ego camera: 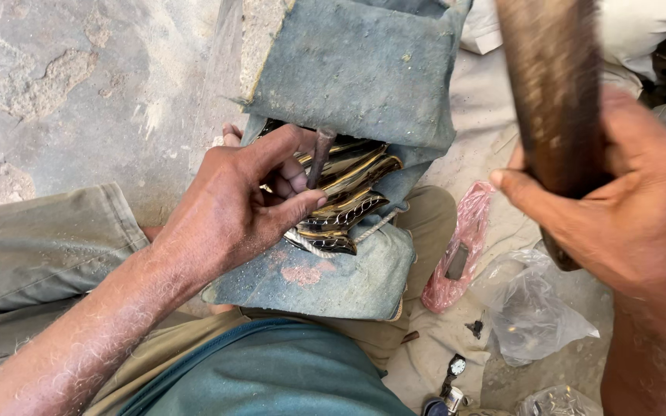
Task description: The person uses a hammer and a metal punch to shape a decorative metal object resting on a cloth-covered block. They repeatedly reposition the punch and strike it to form indentations along the object's surface.
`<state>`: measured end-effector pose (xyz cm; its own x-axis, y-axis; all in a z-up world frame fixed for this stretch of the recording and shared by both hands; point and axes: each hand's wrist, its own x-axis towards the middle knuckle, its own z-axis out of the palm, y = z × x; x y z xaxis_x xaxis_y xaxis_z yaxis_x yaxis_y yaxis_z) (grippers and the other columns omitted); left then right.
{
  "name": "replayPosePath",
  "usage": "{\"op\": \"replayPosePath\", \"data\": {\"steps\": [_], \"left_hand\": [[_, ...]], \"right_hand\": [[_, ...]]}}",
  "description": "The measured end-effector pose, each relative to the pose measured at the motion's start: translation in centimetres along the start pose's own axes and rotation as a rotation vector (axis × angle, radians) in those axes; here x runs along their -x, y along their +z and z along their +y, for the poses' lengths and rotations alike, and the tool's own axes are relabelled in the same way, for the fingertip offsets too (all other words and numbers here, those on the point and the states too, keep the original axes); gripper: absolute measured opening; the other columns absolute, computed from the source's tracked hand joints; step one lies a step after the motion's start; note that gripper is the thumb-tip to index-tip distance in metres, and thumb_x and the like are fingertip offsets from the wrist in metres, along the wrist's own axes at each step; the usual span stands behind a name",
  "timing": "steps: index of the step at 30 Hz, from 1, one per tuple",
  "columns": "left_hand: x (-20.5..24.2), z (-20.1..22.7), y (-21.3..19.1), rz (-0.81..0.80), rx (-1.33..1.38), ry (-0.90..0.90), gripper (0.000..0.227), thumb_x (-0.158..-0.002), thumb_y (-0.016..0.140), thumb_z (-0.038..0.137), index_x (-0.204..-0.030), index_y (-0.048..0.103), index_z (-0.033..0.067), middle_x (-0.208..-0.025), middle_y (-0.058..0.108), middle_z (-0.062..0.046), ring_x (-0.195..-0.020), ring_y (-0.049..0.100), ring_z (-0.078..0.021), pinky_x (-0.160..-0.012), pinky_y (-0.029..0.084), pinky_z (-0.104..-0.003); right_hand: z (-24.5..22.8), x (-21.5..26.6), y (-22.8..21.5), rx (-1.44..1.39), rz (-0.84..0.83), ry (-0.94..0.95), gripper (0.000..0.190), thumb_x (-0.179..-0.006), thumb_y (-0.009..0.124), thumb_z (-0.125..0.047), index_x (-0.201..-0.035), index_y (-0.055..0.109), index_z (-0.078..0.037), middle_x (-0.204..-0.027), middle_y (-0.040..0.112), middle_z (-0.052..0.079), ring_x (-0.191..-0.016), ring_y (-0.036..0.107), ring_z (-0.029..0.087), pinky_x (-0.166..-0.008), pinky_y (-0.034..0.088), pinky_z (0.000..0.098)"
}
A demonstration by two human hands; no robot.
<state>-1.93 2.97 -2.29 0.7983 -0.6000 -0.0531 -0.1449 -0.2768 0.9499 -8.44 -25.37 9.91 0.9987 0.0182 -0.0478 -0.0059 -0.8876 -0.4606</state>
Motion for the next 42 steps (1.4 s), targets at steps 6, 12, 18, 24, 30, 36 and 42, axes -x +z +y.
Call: {"op": "replayPosePath", "data": {"steps": [6,12,18,24,30,36,42], "left_hand": [[-0.1,0.2,0.1,0.012,-0.101,-0.034,0.030,-0.087,0.083,0.015,-0.107,0.062,0.0073,-0.075,0.067,0.000,-0.069,0.070,-0.0085,-0.062,0.060,-0.026],[-0.5,0.5,-0.5,-0.080,-0.068,0.036,0.035,-0.086,0.079,0.011,-0.117,0.064,0.0096,-0.075,0.067,-0.002,-0.067,0.067,-0.0121,-0.061,0.058,-0.031],[-1.1,1.0,-0.8,-0.095,-0.106,0.113,0.044,-0.084,0.080,0.013,-0.125,0.063,0.0091,-0.076,0.071,-0.005,-0.067,0.069,-0.0147,-0.060,0.057,-0.034],[-1.0,0.9,-1.2,-0.158,-0.095,0.139,0.045,-0.088,0.076,0.011,-0.131,0.063,0.0128,-0.075,0.071,-0.006,-0.065,0.071,-0.0156,-0.057,0.057,-0.035],[-0.6,0.7,-1.0,-0.154,-0.096,0.208,0.038,-0.089,0.076,0.014,-0.125,0.064,0.0117,-0.080,0.072,-0.002,-0.069,0.071,-0.0118,-0.058,0.060,-0.031],[-0.4,-0.1,-0.5,-0.102,-0.232,-0.072,0.023,-0.087,0.079,0.023,-0.098,0.064,0.0105,-0.074,0.071,-0.001,-0.067,0.074,-0.0102,-0.062,0.061,-0.027],[0.8,-1.0,-0.4,-0.009,-0.262,0.300,0.032,-0.088,0.078,0.019,-0.116,0.066,0.0088,-0.094,0.073,-0.006,-0.082,0.074,-0.0149,-0.069,0.063,-0.032]], "right_hand": [[0.2,-0.3,-0.7,0.178,-0.145,-0.101,0.055,-0.081,0.081,-0.002,-0.133,0.066,0.002,-0.096,0.074,0.016,-0.075,0.073,0.020,-0.064,0.059,0.0323],[2.6,1.2,0.1,0.153,-0.043,-0.004,0.057,-0.078,0.083,-0.009,-0.130,0.066,0.003,-0.097,0.073,0.016,-0.079,0.073,0.022,-0.064,0.063,0.0323],[4.0,2.9,1.9,0.052,-0.028,0.053,0.051,-0.082,0.082,-0.010,-0.129,0.067,0.002,-0.093,0.073,0.012,-0.077,0.070,0.017,-0.065,0.062,0.0312],[3.1,3.8,2.5,-0.334,0.129,0.155,0.036,-0.091,0.083,-0.004,-0.118,0.064,0.009,-0.096,0.072,0.017,-0.083,0.070,0.020,-0.075,0.061,0.0341],[2.3,2.8,2.3,-0.016,0.068,-0.084,0.053,-0.079,0.078,0.003,-0.128,0.061,0.012,-0.115,0.067,0.022,-0.097,0.071,0.026,-0.079,0.064,0.0377],[0.0,0.6,0.9,-0.457,0.298,0.004,0.046,-0.092,0.075,-0.007,-0.133,0.055,0.002,-0.094,0.068,0.007,-0.083,0.072,0.015,-0.077,0.065,0.0321],[3.1,3.9,2.1,0.157,0.024,-0.065,0.055,-0.078,0.084,-0.006,-0.130,0.066,-0.001,-0.098,0.073,0.011,-0.079,0.072,0.017,-0.068,0.059,0.0301]]}}
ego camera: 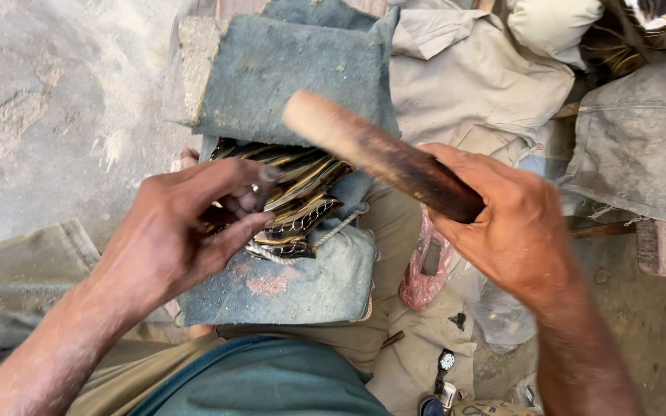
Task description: The person uses a hammer and a metal punch to shape a decorative metal object resting on a cloth-covered block. They repeatedly reposition the punch and strike it to form indentations along the object's surface.
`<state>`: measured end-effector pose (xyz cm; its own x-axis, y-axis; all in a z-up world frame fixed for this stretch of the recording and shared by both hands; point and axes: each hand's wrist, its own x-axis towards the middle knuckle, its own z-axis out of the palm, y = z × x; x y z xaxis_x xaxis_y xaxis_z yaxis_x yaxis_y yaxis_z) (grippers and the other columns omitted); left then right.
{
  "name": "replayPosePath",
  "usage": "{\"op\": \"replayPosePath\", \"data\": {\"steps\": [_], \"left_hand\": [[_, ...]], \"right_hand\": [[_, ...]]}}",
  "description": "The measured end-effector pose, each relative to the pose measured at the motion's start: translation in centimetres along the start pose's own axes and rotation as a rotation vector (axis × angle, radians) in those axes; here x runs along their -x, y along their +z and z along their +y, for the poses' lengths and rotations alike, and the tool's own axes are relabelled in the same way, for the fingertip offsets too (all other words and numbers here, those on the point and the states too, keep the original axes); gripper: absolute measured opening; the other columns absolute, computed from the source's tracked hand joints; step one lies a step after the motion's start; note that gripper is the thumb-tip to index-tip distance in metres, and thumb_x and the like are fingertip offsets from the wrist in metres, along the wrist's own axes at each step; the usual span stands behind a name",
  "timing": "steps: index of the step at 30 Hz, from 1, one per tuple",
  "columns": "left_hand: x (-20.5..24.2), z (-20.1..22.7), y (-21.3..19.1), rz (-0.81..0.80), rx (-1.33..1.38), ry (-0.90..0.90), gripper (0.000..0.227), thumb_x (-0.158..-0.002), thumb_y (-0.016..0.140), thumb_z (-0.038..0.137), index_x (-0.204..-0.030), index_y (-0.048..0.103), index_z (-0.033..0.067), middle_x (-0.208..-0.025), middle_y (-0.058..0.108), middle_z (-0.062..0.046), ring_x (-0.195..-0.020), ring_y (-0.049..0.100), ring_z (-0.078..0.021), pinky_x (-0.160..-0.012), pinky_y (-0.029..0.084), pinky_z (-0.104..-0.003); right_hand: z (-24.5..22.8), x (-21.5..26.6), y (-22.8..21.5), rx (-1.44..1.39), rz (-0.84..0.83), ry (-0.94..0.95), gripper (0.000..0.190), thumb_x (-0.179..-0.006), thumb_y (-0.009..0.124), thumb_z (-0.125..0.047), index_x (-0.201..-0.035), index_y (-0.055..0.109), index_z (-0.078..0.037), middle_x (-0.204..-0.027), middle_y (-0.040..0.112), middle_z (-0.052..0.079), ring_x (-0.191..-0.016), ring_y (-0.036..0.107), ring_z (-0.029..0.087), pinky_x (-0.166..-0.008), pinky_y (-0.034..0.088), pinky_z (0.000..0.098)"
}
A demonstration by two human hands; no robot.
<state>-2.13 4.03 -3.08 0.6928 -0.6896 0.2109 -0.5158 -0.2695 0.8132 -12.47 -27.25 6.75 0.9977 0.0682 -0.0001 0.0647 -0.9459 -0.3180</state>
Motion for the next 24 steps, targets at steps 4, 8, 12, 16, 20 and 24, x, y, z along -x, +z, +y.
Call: {"op": "replayPosePath", "data": {"steps": [4,8,12,16,20,24], "left_hand": [[1.3,0.3,-0.5,0.178,0.176,-0.093,0.035,-0.094,0.078,0.022,-0.121,0.061,0.0051,-0.098,0.072,-0.007,-0.093,0.077,-0.0138,-0.078,0.064,-0.033],[0.8,1.3,-0.3,0.187,0.261,-0.226,0.031,-0.094,0.075,0.016,-0.117,0.060,0.0028,-0.098,0.071,-0.008,-0.093,0.075,-0.0153,-0.080,0.067,-0.031],[-0.3,1.9,0.9,0.177,0.130,-0.242,0.023,-0.095,0.065,0.004,-0.116,0.056,0.0000,-0.104,0.070,-0.007,-0.098,0.072,-0.0194,-0.081,0.061,-0.038],[-2.3,1.6,2.8,0.009,-0.224,-0.033,0.018,-0.091,0.058,-0.001,-0.108,0.063,0.0043,-0.101,0.064,-0.013,-0.098,0.061,-0.0266,-0.086,0.056,-0.044],[-3.4,1.7,4.6,-0.109,-0.220,0.113,0.021,-0.082,0.071,0.021,-0.098,0.068,0.0074,-0.096,0.064,-0.009,-0.094,0.057,-0.0251,-0.088,0.053,-0.044],[-2.4,2.3,4.5,-0.169,-0.252,0.331,0.016,-0.080,0.074,0.023,-0.081,0.069,0.0077,-0.100,0.066,-0.010,-0.089,0.056,-0.0284,-0.080,0.053,-0.043]], "right_hand": [[4.0,5.3,6.8,-0.542,0.251,0.356,0.050,-0.086,0.084,-0.007,-0.132,0.064,-0.001,-0.094,0.069,0.003,-0.082,0.064,0.010,-0.072,0.056,0.0254],[5.0,10.4,14.5,-0.915,0.254,0.762,0.032,-0.080,0.084,-0.005,-0.104,0.063,-0.005,-0.083,0.071,0.003,-0.069,0.066,0.010,-0.062,0.056,0.0270],[2.3,14.6,19.5,-1.155,0.213,0.787,0.062,-0.076,0.081,-0.002,-0.132,0.054,-0.003,-0.098,0.076,0.011,-0.078,0.071,0.014,-0.065,0.058,0.0282],[-1.2,17.1,20.4,-0.968,0.053,0.769,0.085,-0.075,0.085,-0.008,-0.148,0.043,-0.004,-0.120,0.071,0.012,-0.097,0.076,0.018,-0.080,0.065,0.0292],[-3.0,17.3,18.4,-0.535,-0.116,0.636,0.060,-0.078,0.088,-0.016,-0.131,0.063,-0.005,-0.117,0.073,0.011,-0.096,0.075,0.020,-0.072,0.063,0.0312],[-3.1,15.8,16.4,-0.548,0.037,0.615,0.041,-0.084,0.080,-0.009,-0.125,0.072,-0.008,-0.117,0.074,0.009,-0.096,0.075,0.016,-0.072,0.064,0.0285]]}}
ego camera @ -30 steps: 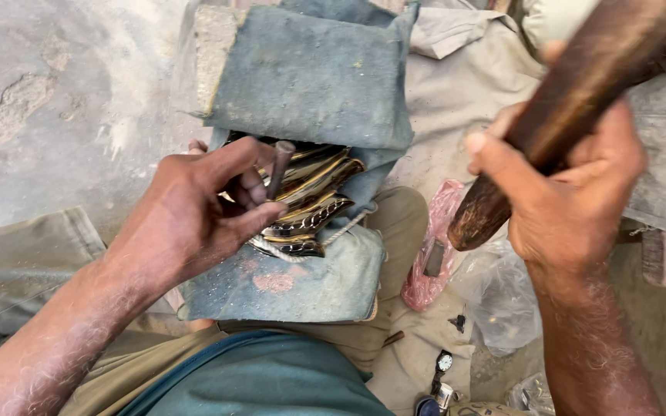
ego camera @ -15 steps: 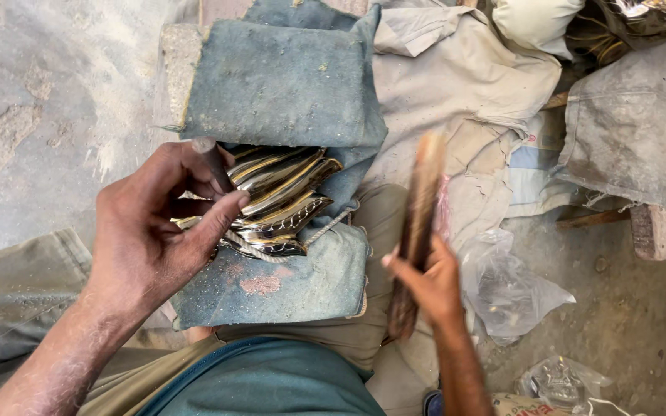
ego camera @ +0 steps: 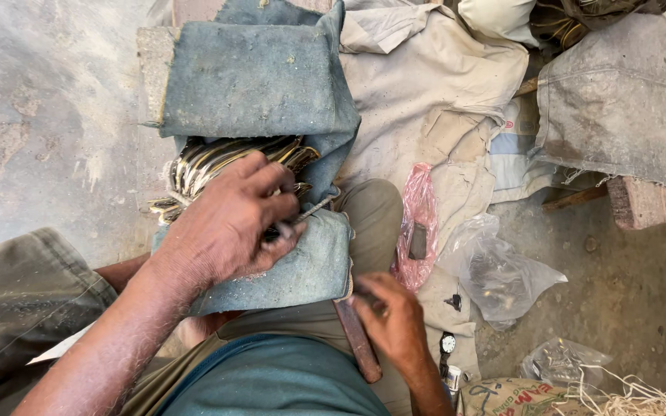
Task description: The person uses a hammer and a metal punch to shape a decorative metal object resting on a cloth-covered block. They repeatedly reposition the punch and strike it to form indentations along the object's surface.
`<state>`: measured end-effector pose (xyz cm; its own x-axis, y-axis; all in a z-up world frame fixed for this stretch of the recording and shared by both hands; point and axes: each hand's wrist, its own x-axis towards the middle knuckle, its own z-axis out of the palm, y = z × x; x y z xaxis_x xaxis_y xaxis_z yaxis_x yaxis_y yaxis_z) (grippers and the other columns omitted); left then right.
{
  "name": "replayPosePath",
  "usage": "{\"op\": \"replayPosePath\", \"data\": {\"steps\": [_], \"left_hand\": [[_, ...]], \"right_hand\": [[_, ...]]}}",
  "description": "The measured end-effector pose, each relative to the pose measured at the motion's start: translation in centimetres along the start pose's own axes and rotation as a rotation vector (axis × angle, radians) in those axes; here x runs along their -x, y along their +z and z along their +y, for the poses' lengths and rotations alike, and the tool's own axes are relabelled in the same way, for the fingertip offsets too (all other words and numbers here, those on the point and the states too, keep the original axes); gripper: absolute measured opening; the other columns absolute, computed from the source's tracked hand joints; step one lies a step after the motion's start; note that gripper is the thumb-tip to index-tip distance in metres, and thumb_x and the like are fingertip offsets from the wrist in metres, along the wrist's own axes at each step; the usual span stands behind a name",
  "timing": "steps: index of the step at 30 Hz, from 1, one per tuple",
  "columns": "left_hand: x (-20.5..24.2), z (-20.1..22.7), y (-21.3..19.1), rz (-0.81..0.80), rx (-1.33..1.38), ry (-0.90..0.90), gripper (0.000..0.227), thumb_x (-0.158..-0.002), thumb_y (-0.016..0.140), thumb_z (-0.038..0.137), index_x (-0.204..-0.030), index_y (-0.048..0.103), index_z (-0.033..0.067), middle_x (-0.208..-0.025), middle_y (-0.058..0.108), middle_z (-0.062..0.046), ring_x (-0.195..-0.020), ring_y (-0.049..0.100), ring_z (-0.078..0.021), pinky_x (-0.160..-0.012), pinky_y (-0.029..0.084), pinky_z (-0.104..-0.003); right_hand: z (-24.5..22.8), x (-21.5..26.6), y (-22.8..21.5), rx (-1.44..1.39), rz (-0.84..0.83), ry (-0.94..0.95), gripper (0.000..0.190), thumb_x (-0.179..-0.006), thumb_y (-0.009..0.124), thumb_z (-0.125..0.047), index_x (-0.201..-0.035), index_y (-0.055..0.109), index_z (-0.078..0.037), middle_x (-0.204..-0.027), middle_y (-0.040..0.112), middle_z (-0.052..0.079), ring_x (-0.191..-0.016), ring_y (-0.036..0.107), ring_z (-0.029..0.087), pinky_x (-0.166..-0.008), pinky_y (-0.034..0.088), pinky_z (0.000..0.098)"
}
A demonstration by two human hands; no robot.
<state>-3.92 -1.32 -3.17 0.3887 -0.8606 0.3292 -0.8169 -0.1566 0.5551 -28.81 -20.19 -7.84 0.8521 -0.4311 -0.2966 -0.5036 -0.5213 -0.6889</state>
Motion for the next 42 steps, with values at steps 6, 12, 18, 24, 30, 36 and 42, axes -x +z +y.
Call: {"op": "replayPosePath", "data": {"steps": [6,12,18,24,30,36,42], "left_hand": [[-0.6,0.1,0.1,-0.066,0.152,-0.134,0.026,-0.080,0.078,0.027,-0.075,0.069,0.0033,-0.087,0.064,-0.012,-0.085,0.062,-0.0283,-0.076,0.056,-0.044],[-3.4,0.8,3.2,-0.067,-0.221,-0.197,0.016,-0.083,0.075,0.019,-0.087,0.072,0.0042,-0.094,0.072,-0.014,-0.098,0.069,-0.0352,-0.079,0.058,-0.047],[-3.3,0.5,2.9,-0.187,-0.189,-0.132,0.029,-0.080,0.077,0.022,-0.101,0.068,0.0045,-0.086,0.072,-0.013,-0.098,0.063,-0.0327,-0.088,0.053,-0.047],[-1.6,1.0,0.0,-0.174,-0.044,0.047,0.055,-0.063,0.079,0.014,-0.113,0.058,0.0060,-0.097,0.070,-0.010,-0.094,0.058,-0.0341,-0.084,0.050,-0.047],[-1.2,1.0,-0.9,-0.168,0.027,0.047,0.059,-0.058,0.075,0.007,-0.113,0.055,0.0060,-0.092,0.068,-0.009,-0.092,0.057,-0.0345,-0.084,0.050,-0.046],[-1.1,0.6,-0.7,-0.234,0.002,-0.036,0.056,-0.059,0.077,0.008,-0.110,0.056,0.0081,-0.081,0.064,-0.013,-0.091,0.057,-0.0344,-0.082,0.051,-0.047],[-1.3,0.4,-0.9,-0.116,0.062,0.052,0.058,-0.053,0.076,0.007,-0.108,0.057,0.0069,-0.090,0.068,-0.009,-0.092,0.059,-0.0362,-0.080,0.051,-0.048]], "right_hand": [[-1.4,-1.6,-0.5,-0.447,0.203,-0.090,0.041,-0.087,0.075,0.004,-0.128,0.068,-0.001,-0.114,0.074,0.011,-0.101,0.070,0.014,-0.084,0.057,0.0260],[-3.3,-1.4,0.2,-0.606,0.165,-0.147,0.042,-0.087,0.074,0.006,-0.128,0.066,0.002,-0.113,0.073,0.012,-0.099,0.071,0.015,-0.086,0.059,0.0279],[-4.8,-3.5,-2.6,-0.671,0.193,-0.157,0.040,-0.088,0.071,0.006,-0.128,0.066,0.003,-0.111,0.073,0.012,-0.097,0.070,0.016,-0.085,0.062,0.0302],[-6.6,-13.0,-5.4,-0.415,0.290,-0.388,0.032,-0.096,0.069,0.000,-0.128,0.068,0.002,-0.112,0.072,0.009,-0.100,0.069,0.016,-0.084,0.059,0.0302],[-10.4,-23.9,-2.9,-0.022,0.343,-0.869,0.035,-0.109,0.068,-0.005,-0.143,0.061,0.001,-0.142,0.065,0.020,-0.134,0.062,0.030,-0.114,0.048,0.0390],[-7.5,-24.8,-0.9,-0.228,0.207,-0.515,0.043,-0.099,0.068,-0.013,-0.140,0.062,0.000,-0.137,0.069,0.016,-0.125,0.069,0.023,-0.107,0.057,0.0334],[-7.7,-27.5,-1.6,-0.396,0.151,-0.583,0.061,-0.097,0.074,-0.011,-0.151,0.047,0.000,-0.149,0.057,0.020,-0.136,0.058,0.024,-0.113,0.050,0.0378]]}}
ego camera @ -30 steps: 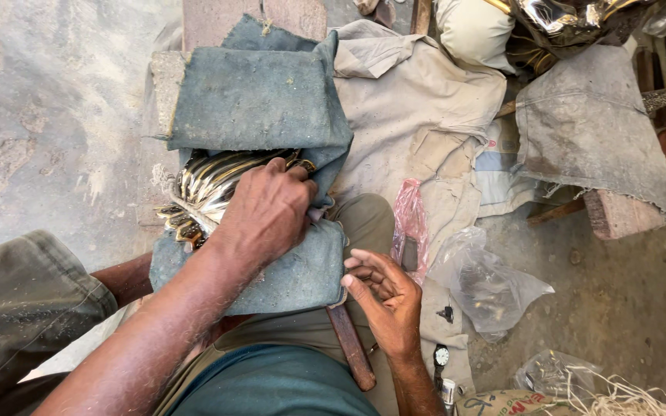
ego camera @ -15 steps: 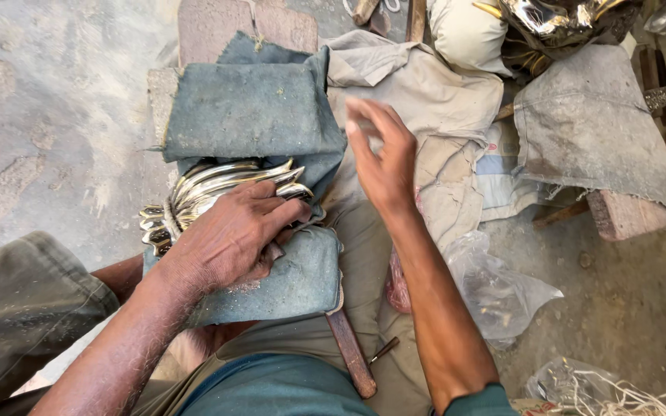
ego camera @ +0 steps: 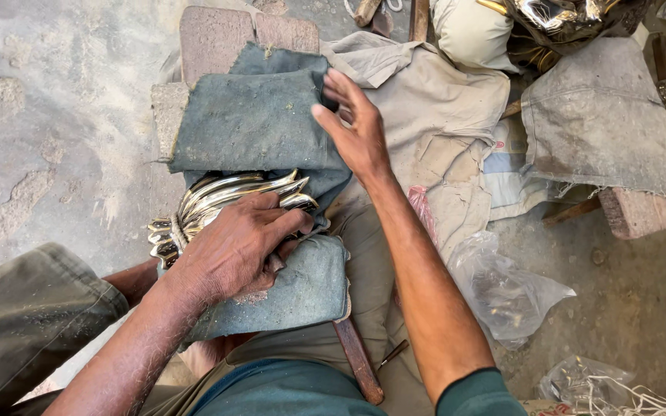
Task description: The person uses a hammer and a metal punch to shape a decorative metal object resting on a cloth-covered block. They repeatedly reposition the punch and strike it to form indentations along the object's surface.
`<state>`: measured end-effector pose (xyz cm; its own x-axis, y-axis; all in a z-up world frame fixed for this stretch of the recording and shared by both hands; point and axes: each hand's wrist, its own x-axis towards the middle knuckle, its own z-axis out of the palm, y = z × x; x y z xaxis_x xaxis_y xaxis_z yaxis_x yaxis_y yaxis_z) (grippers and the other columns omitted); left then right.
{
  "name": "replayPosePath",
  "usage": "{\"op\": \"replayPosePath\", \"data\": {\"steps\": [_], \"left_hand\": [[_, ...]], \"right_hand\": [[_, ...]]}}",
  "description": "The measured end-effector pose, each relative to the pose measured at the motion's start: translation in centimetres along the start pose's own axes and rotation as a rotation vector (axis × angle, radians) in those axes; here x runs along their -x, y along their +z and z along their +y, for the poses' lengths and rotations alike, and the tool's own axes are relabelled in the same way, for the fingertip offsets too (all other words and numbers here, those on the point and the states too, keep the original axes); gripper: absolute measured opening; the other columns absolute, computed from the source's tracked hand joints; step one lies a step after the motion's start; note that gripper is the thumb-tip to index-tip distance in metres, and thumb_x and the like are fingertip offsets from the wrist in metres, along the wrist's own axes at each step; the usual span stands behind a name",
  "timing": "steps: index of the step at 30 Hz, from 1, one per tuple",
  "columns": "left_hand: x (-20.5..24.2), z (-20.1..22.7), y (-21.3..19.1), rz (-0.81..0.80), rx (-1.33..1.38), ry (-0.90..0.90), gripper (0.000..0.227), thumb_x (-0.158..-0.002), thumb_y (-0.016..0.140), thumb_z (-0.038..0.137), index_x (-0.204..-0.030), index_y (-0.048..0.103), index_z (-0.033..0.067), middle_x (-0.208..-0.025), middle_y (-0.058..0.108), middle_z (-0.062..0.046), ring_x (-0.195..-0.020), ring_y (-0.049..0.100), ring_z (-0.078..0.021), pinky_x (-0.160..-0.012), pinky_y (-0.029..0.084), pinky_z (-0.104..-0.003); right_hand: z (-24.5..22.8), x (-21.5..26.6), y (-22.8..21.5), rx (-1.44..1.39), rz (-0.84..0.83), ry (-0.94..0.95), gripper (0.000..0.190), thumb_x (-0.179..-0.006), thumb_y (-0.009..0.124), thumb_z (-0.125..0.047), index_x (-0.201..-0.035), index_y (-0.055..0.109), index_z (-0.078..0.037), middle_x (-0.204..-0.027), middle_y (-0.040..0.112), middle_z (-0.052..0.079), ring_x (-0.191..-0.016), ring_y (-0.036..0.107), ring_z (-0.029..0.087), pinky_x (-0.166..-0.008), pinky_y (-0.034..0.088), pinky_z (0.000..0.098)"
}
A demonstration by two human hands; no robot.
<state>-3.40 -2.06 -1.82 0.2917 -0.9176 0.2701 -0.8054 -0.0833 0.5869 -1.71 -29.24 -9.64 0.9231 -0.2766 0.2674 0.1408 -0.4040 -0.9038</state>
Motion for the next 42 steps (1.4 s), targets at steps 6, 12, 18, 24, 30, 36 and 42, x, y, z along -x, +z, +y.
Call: {"op": "replayPosePath", "data": {"steps": [6,12,18,24,30,36,42], "left_hand": [[0.0,-0.2,0.3,-0.140,-0.006,-0.148,0.043,-0.055,0.075,0.006,-0.094,0.057,0.0094,-0.079,0.066,-0.005,-0.090,0.060,-0.0313,-0.084,0.051,-0.045],[-0.3,-1.3,0.6,-0.106,-0.047,-0.027,0.041,-0.055,0.077,0.007,-0.090,0.055,0.0094,-0.077,0.064,-0.005,-0.087,0.060,-0.0307,-0.086,0.051,-0.044],[-0.2,-1.3,0.5,-0.135,0.015,-0.020,0.059,-0.052,0.081,0.010,-0.105,0.055,0.0097,-0.071,0.061,-0.005,-0.088,0.061,-0.0339,-0.079,0.051,-0.048],[0.5,-2.0,0.3,-0.001,0.143,-0.104,0.046,-0.058,0.077,0.004,-0.099,0.058,0.0105,-0.080,0.057,-0.012,-0.084,0.061,-0.0360,-0.071,0.051,-0.050],[0.0,-1.7,0.7,0.005,0.168,-0.171,0.025,-0.069,0.077,0.006,-0.091,0.065,0.0087,-0.078,0.064,-0.012,-0.081,0.066,-0.0328,-0.070,0.053,-0.048],[-0.6,-4.0,0.6,0.276,0.284,-0.432,0.021,-0.089,0.055,-0.007,-0.106,0.063,0.0027,-0.108,0.071,-0.006,-0.099,0.071,-0.0202,-0.091,0.061,-0.037],[-1.5,-3.9,-1.9,0.091,0.140,-0.527,0.031,-0.089,0.069,0.000,-0.119,0.070,0.0026,-0.121,0.059,-0.019,-0.096,0.067,-0.0288,-0.080,0.063,-0.038]], "right_hand": [[-0.9,-0.7,2.9,-0.195,-0.061,0.105,0.061,-0.096,0.075,-0.014,-0.151,0.051,0.001,-0.149,0.060,0.022,-0.136,0.058,0.028,-0.115,0.048,0.0391],[-2.3,2.7,0.8,-0.197,-0.060,0.209,0.065,-0.097,0.073,-0.016,-0.153,0.044,0.000,-0.155,0.051,0.019,-0.144,0.050,0.026,-0.118,0.045,0.0385],[-2.3,10.5,-1.3,-0.253,0.208,0.315,0.063,-0.095,0.066,-0.008,-0.153,0.042,0.001,-0.148,0.058,0.020,-0.136,0.058,0.029,-0.114,0.049,0.0395],[-0.4,23.7,-0.1,-0.216,0.256,0.551,0.054,-0.090,0.064,0.001,-0.143,0.056,-0.001,-0.139,0.066,0.017,-0.128,0.063,0.027,-0.110,0.051,0.0405],[-4.2,29.9,0.4,0.042,-0.063,0.341,0.073,-0.078,0.071,0.006,-0.147,0.047,0.003,-0.150,0.054,0.021,-0.141,0.049,0.034,-0.116,0.037,0.0417],[-7.3,32.1,1.2,0.401,-0.229,0.427,0.083,-0.067,0.078,0.005,-0.144,0.047,-0.001,-0.155,0.041,0.022,-0.144,0.038,0.041,-0.117,0.034,0.0445],[-6.9,32.3,2.3,0.408,-0.231,0.557,0.080,-0.068,0.079,0.006,-0.142,0.050,-0.003,-0.156,0.040,0.021,-0.145,0.041,0.038,-0.119,0.035,0.0431]]}}
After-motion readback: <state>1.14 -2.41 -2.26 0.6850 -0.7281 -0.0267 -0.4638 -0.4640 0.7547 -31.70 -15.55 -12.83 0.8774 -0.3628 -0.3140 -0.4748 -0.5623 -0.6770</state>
